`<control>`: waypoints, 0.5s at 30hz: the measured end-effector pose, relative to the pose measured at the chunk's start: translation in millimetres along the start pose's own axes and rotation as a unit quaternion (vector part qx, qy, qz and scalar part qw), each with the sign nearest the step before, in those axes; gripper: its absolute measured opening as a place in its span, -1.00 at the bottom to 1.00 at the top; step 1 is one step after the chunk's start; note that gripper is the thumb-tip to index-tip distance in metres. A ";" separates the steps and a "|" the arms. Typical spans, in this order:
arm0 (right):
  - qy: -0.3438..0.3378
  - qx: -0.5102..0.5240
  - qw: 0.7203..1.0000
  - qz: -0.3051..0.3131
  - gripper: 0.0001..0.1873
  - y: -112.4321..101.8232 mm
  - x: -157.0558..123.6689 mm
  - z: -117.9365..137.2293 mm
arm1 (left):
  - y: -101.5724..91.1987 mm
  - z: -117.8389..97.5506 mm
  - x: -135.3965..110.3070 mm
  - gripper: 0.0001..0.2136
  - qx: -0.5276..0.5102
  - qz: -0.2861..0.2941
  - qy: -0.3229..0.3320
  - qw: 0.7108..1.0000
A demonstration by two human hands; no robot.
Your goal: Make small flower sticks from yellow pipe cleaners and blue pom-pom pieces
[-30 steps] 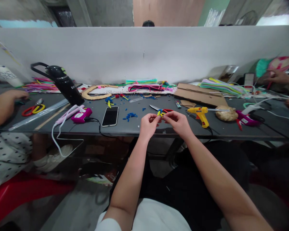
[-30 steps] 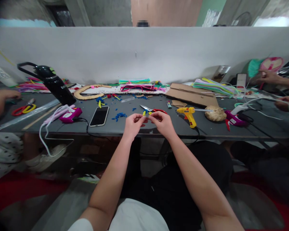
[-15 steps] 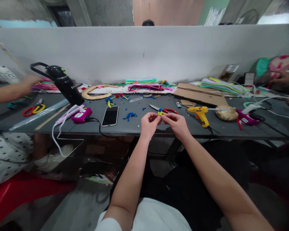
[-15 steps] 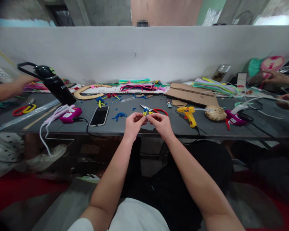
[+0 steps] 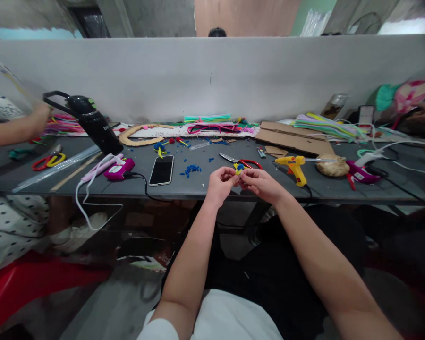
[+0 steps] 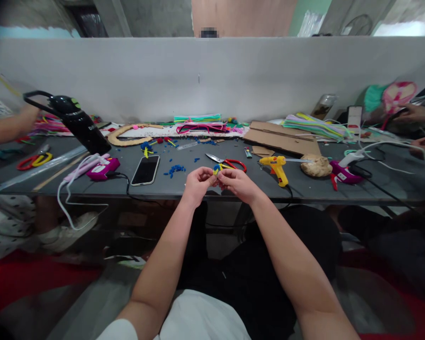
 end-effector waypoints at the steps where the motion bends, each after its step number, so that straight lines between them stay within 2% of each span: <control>1: 0.001 0.001 1.000 0.001 -0.68 -1.1 -0.4 0.2 | 1.3 1.7 -0.1 -0.66 -0.007 0.008 -0.007 1.000; 5: -0.037 -0.026 0.998 -0.039 -0.68 -12.2 -1.6 7.6 | 2.2 10.8 0.8 -0.63 -0.034 0.017 -0.039 0.999; 11: -0.100 -0.193 0.971 -0.099 -0.58 -18.9 -6.4 31.4 | -3.4 12.4 2.3 -0.63 -0.032 -0.009 -0.042 0.999; 13: -0.098 -0.307 0.936 -0.142 -0.55 -35.5 -15.0 44.5 | -6.8 11.3 2.3 -0.63 -0.039 -0.018 -0.043 0.998; 15: -0.053 -0.469 0.860 -0.192 -0.49 -66.0 -30.3 55.8 | -10.9 9.6 2.4 -0.63 -0.049 -0.025 -0.045 0.997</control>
Point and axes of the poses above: each hand's wrist, its own x-axis towards the middle knuckle, its own y-axis out of the palm, z = x × y, the point moved 10 cm from there along x, towards the middle knuckle, and after that the axes turned 6 degrees about x, right-handed, at the moved point
